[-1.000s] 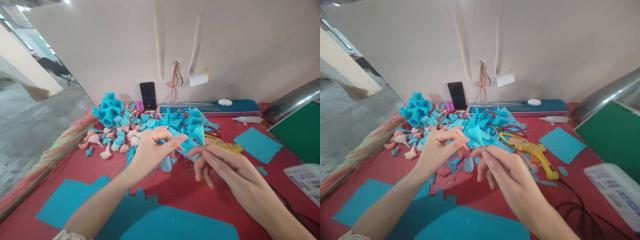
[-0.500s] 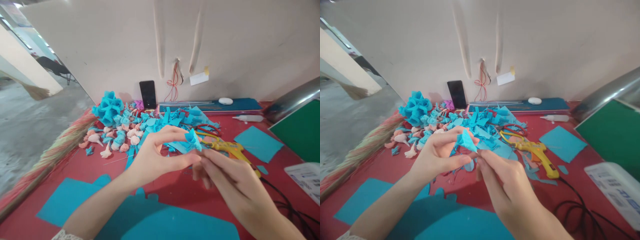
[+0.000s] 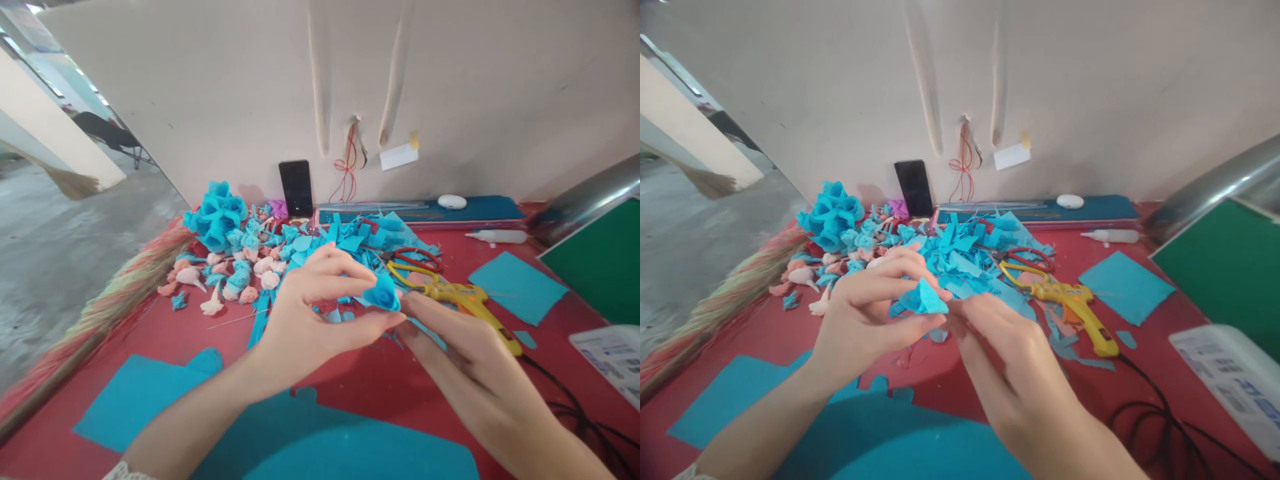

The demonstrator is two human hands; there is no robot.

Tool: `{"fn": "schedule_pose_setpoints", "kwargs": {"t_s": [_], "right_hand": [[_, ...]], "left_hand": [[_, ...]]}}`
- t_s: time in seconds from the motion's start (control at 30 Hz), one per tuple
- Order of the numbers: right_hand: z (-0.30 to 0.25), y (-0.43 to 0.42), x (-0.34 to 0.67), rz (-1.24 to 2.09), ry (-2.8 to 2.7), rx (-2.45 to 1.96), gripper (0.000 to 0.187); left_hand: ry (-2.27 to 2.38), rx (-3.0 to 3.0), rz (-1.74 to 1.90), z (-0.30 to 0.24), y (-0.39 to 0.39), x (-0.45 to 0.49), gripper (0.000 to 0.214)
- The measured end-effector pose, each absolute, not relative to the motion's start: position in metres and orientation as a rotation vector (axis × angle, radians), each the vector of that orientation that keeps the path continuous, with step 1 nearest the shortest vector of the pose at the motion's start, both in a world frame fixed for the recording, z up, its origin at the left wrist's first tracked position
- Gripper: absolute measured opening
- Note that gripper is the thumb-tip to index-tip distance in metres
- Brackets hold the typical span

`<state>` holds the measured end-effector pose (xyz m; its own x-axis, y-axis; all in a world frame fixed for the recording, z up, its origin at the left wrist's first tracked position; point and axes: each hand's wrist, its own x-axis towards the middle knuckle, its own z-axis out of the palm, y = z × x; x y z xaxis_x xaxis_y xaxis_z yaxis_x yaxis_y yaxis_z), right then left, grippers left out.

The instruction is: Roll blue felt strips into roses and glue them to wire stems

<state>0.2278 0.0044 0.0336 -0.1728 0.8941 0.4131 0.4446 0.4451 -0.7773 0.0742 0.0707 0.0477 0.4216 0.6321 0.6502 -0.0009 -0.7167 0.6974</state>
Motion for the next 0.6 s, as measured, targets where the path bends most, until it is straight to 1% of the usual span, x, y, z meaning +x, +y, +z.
{"fn": "schedule_pose_setpoints", "kwargs": {"t_s": [0.07,0.17,0.47,0.6], "right_hand": [[0.035,0.009,0.229,0.481,-1.822,-1.165,0.011],[0.035,0.014,0.232,0.38,-1.852,-1.191,0.014],[0.034,0.018,0.231,0.52,-1.776,-1.151,0.02],[0.034,0.018,0.231,0.518,-1.75,-1.191,0.016]], "left_hand": [[0.568,2.25,1.371,0.05,0.069,0.072,0.01],[0.612,2.428,1.422,0.05,0.066,0.07,0.007],[0.586,2.598,1.43,0.051,0.061,0.071,0.011],[0.585,2.615,1.433,0.052,0.062,0.071,0.013]]}}
